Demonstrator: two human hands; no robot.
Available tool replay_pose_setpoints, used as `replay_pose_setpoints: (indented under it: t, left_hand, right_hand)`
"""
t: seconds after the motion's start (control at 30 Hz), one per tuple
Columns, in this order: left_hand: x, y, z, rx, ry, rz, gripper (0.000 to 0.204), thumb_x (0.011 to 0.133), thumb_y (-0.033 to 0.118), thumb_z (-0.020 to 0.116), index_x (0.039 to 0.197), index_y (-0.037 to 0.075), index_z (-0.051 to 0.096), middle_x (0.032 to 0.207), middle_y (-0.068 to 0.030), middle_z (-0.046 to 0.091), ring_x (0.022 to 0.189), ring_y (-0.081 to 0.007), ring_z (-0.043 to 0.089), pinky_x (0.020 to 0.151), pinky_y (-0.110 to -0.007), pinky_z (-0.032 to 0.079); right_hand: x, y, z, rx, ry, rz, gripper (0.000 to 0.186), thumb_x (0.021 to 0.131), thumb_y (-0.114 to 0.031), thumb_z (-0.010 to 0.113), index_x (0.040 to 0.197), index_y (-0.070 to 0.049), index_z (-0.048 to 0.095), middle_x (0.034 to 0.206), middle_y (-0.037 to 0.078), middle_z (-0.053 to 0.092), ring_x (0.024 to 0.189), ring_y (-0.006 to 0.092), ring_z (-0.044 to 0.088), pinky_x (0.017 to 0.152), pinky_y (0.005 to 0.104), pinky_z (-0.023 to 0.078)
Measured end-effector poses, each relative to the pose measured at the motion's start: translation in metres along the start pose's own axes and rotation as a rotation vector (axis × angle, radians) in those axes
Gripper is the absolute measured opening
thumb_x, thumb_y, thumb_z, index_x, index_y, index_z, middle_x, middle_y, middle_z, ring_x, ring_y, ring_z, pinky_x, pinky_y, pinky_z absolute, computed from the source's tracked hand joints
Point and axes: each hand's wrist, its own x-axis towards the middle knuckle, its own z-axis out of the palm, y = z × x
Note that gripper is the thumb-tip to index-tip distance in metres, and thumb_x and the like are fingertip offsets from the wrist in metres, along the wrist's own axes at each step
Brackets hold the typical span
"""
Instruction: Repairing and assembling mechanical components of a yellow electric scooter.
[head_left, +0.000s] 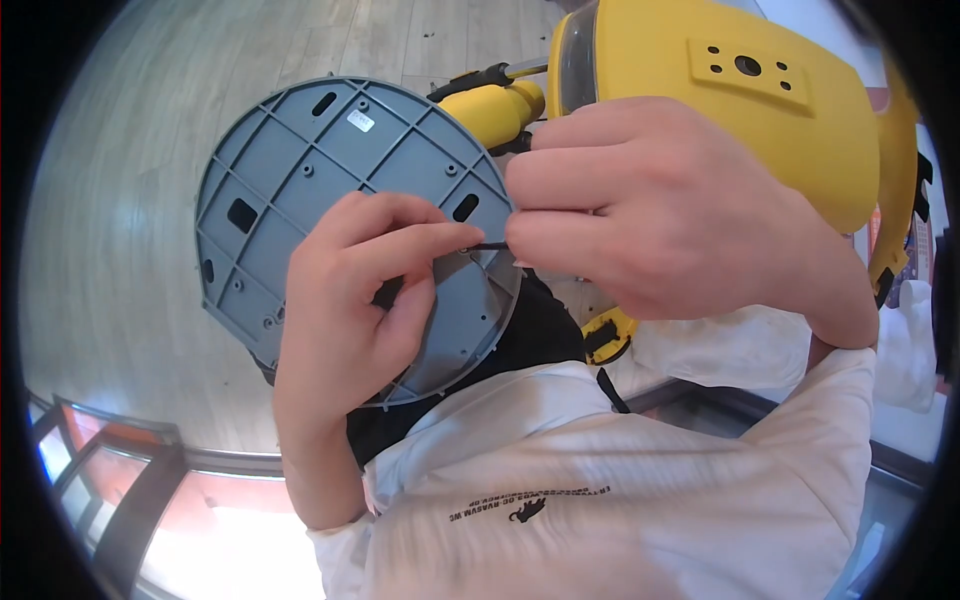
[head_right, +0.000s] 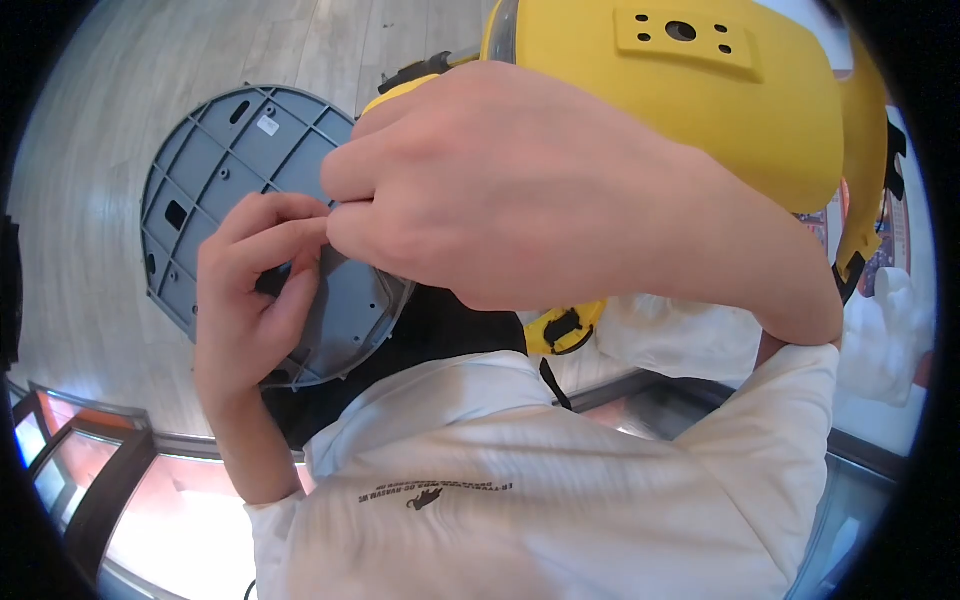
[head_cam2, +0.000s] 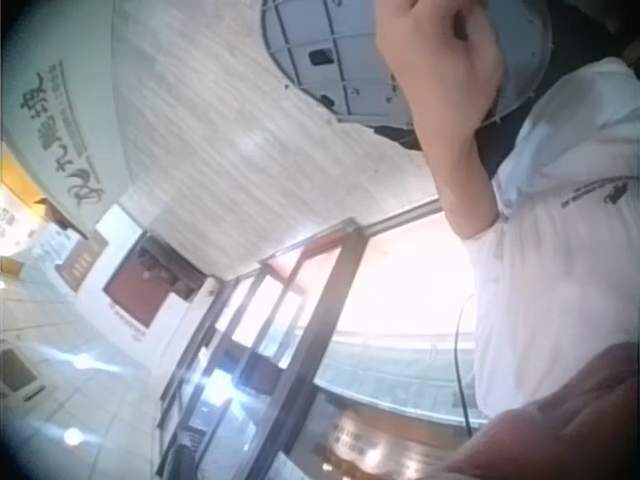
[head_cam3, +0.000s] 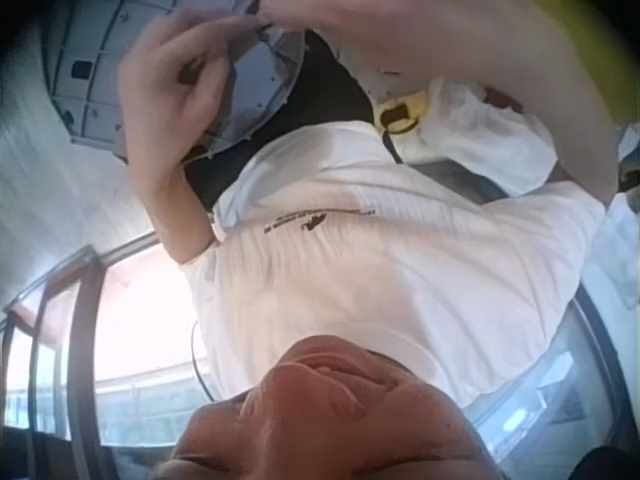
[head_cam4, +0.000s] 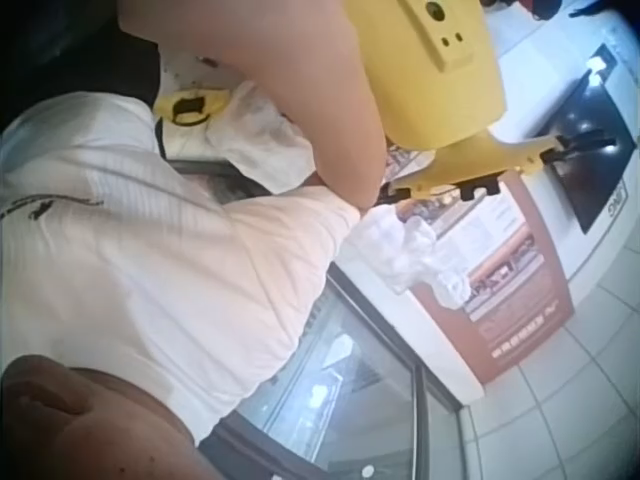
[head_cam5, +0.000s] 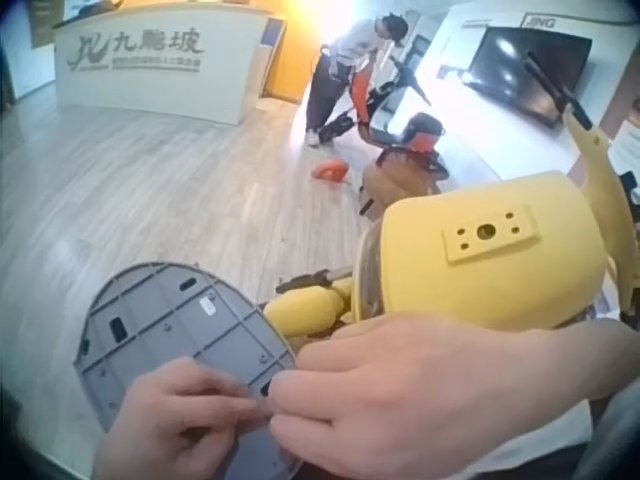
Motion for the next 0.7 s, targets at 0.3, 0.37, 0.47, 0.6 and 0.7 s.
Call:
replay_pose_setpoints:
  t: [0.3,0.37,0.47,0.6,0.7]
  left_hand:
    - [0.012,0.003,-0.009,0.051,-0.041,0.047,0.035,0.072,-0.009,0.063,0.099,0.007,0.079,0.094,-0.0071,0.07,0.081,-0.0265,0.061,0.072,-0.035,0.05]
    - [0.014,0.003,-0.005,0.075,-0.062,0.057,0.034,0.072,-0.008,0.064,0.099,0.007,0.079,0.095,-0.0081,0.071,0.084,-0.0288,0.063,0.074,-0.036,0.052]
    - [0.003,0.004,-0.006,0.118,-0.094,0.029,0.031,0.072,-0.005,0.068,0.1,0.007,0.078,0.099,-0.0094,0.072,0.087,-0.0304,0.065,0.077,-0.038,0.054]
    - [-0.001,0.006,-0.006,0.147,-0.059,0.1,0.026,0.072,-0.001,0.073,0.098,0.006,0.077,0.101,-0.0094,0.072,0.087,-0.0307,0.065,0.077,-0.039,0.054]
    - [-0.001,0.006,-0.003,0.166,-0.099,0.14,0.025,0.072,0.004,0.078,0.097,0.004,0.075,0.1,-0.0089,0.073,0.085,-0.0314,0.064,0.076,-0.04,0.054]
  right_hand:
    - [0.01,0.009,-0.012,-0.021,-0.023,-0.044,0.016,0.069,-0.016,0.065,0.075,-0.007,0.054,0.078,0.005,0.047,0.071,0.0211,0.056,0.062,0.0331,0.05]
    - [0.007,0.003,-0.009,-0.007,-0.032,-0.03,0.015,0.074,-0.017,0.066,0.075,-0.007,0.056,0.08,0.004,0.051,0.076,0.0207,0.059,0.068,0.0328,0.052]
    - [0.014,0.001,-0.009,0.054,-0.107,-0.017,0.013,0.076,-0.016,0.067,0.077,-0.006,0.059,0.081,0.005,0.055,0.079,0.0212,0.061,0.072,0.0332,0.053]
    - [0.022,0.0,-0.006,0.068,-0.04,-0.005,0.01,0.076,-0.011,0.07,0.067,-0.005,0.07,0.073,0.01,0.068,0.077,0.0276,0.07,0.065,0.0393,0.055]
    - [0.027,-0.011,-0.008,-0.051,-0.199,-0.085,0.013,0.086,-0.015,0.067,0.079,-0.005,0.07,0.081,0.005,0.066,0.08,0.0199,0.065,0.071,0.0333,0.05]
